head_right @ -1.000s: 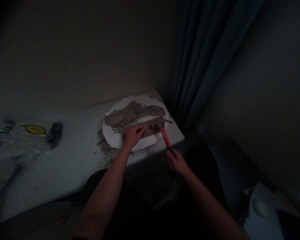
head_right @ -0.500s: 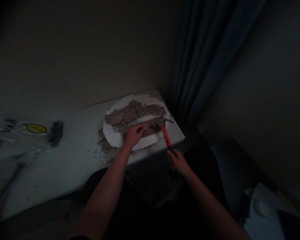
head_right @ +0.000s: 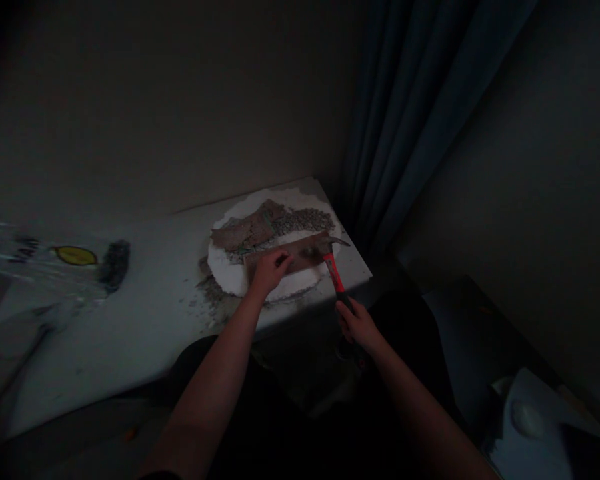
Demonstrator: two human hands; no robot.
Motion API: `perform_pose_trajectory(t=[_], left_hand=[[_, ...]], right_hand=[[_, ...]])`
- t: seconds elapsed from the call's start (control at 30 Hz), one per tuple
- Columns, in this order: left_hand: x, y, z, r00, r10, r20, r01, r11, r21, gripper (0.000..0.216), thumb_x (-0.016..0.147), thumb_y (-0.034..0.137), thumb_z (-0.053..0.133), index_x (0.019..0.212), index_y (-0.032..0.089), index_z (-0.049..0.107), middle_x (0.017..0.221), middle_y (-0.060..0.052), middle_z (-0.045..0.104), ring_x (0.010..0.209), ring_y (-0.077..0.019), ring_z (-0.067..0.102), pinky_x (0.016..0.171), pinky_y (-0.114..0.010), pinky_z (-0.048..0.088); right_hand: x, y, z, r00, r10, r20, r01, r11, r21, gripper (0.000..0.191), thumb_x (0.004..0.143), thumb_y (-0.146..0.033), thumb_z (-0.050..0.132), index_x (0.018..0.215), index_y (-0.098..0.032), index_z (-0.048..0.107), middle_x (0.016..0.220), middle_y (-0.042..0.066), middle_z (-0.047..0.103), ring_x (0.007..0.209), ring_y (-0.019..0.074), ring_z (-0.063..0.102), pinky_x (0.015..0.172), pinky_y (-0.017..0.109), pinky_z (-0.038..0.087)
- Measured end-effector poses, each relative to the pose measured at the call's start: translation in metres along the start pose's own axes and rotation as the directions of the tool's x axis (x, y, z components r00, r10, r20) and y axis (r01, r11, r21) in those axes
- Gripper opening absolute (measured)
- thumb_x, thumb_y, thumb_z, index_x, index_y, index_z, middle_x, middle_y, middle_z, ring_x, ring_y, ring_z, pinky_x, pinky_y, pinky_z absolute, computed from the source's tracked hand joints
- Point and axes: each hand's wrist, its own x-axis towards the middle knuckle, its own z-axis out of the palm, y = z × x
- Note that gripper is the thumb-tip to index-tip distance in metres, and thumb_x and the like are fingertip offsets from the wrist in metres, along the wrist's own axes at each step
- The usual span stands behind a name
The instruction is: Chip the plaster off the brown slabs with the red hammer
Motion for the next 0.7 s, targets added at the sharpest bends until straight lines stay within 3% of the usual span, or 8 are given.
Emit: perform_pose_trajectory(t=[0.1, 0.2, 0.3, 0.4, 0.57, 0.7], left_hand=[[-0.001, -0.001, 0.001, 1.0, 0.026, -0.004, -0.026, 1.0, 0.008, 0.021, 0.094, 0.038, 0.059, 0.094, 0.021, 0.072, 0.092, -0.004, 0.073, 0.084, -0.0176, 0.065, 0.085, -0.029, 0.05], [-0.003, 0.0, 0.002, 0.994, 0.103, -0.03, -0.103, 0.995, 0.015, 0.02, 0.094, 0.035, 0.059, 0.09, 0.019, 0.07, 0.093, -0.004, 0.071, 0.087, -0.0173, 0.064, 0.086, -0.029, 0.049], [-0.003, 0.001, 0.004, 0.986, 0.165, -0.031, -0.164, 0.986, 0.033, 0.018, 0.095, 0.03, 0.057, 0.091, 0.018, 0.07, 0.096, -0.007, 0.07, 0.092, -0.0185, 0.064, 0.086, -0.029, 0.048], [-0.003, 0.001, 0.005, 0.989, 0.146, -0.006, -0.146, 0.988, 0.054, 0.018, 0.095, 0.03, 0.057, 0.095, 0.017, 0.07, 0.098, -0.008, 0.07, 0.091, -0.0195, 0.065, 0.085, -0.03, 0.049], [-0.002, 0.002, 0.004, 0.995, 0.096, 0.021, -0.097, 0.992, 0.081, 0.017, 0.093, 0.029, 0.058, 0.094, 0.017, 0.069, 0.098, -0.009, 0.071, 0.091, -0.0211, 0.066, 0.084, -0.032, 0.05], [-0.001, 0.003, 0.004, 0.997, 0.075, 0.017, -0.076, 0.994, 0.074, 0.022, 0.095, 0.034, 0.055, 0.092, 0.017, 0.069, 0.09, -0.009, 0.07, 0.085, -0.0209, 0.065, 0.079, -0.031, 0.049]], right_hand=[[0.0, -0.002, -0.001, 1.0, 0.002, -0.008, -0.003, 0.999, -0.043, 0.052, 0.081, -0.073, 0.061, 0.091, -0.024, 0.049, 0.051, -0.013, 0.038, 0.033, 0.0057, 0.03, 0.03, 0.019, 0.024], [-0.007, -0.016, -0.001, 0.996, -0.074, -0.054, 0.06, 0.971, -0.231, 0.047, 0.086, -0.07, 0.057, 0.086, -0.024, 0.049, 0.054, -0.01, 0.041, 0.038, 0.0078, 0.034, 0.035, 0.022, 0.027], [-0.023, -0.046, 0.0, 0.966, -0.257, -0.026, 0.209, 0.837, -0.506, 0.039, 0.093, -0.06, 0.051, 0.083, -0.022, 0.053, 0.063, -0.003, 0.052, 0.052, 0.0123, 0.047, 0.047, 0.025, 0.036], [-0.037, -0.077, 0.004, 0.946, -0.324, 0.022, 0.262, 0.72, -0.642, 0.035, 0.098, -0.053, 0.046, 0.086, -0.022, 0.055, 0.069, 0.0, 0.057, 0.06, 0.0158, 0.053, 0.056, 0.028, 0.039], [-0.04, -0.096, 0.01, 0.951, -0.307, 0.038, 0.229, 0.614, -0.756, 0.031, 0.098, -0.047, 0.045, 0.079, -0.023, 0.052, 0.069, 0.003, 0.061, 0.065, 0.0193, 0.058, 0.062, 0.03, 0.038], [-0.04, -0.091, 0.015, 0.952, -0.3, 0.058, 0.238, 0.608, -0.757, 0.031, 0.099, -0.048, 0.044, 0.082, -0.024, 0.053, 0.074, 0.004, 0.064, 0.068, 0.0201, 0.06, 0.064, 0.03, 0.039]])
